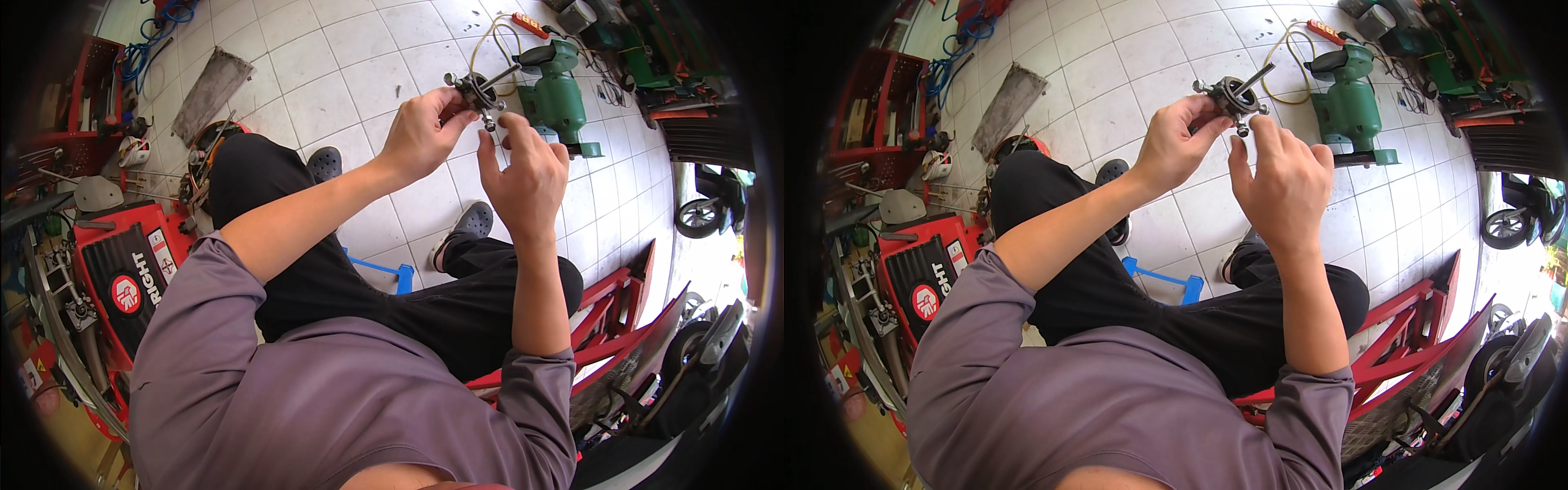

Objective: The person assembles a mechanical part by hand by inserting a threaded rod into a metal frame and screwing bolts into its arms.

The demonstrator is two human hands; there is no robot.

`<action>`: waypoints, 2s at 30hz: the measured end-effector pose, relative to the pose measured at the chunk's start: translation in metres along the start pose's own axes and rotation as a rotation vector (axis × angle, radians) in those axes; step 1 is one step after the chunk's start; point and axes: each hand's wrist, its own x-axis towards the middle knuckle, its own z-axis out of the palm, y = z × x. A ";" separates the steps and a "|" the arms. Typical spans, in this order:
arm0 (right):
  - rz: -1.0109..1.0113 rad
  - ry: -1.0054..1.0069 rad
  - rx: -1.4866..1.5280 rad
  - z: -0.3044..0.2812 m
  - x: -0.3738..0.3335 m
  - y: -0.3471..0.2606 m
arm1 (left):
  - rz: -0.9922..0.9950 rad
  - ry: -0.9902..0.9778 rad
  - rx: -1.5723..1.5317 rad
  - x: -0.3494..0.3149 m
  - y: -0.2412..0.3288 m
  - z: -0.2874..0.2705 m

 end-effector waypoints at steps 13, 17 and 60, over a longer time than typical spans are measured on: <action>0.130 -0.067 0.100 -0.002 -0.003 -0.004 | 0.517 0.171 0.406 0.006 0.002 -0.005; 0.209 -0.081 0.226 -0.003 -0.004 -0.010 | 0.579 0.211 0.404 0.007 0.003 -0.006; 0.369 0.018 0.744 -0.023 -0.008 -0.032 | 1.020 0.175 0.590 0.007 0.037 -0.040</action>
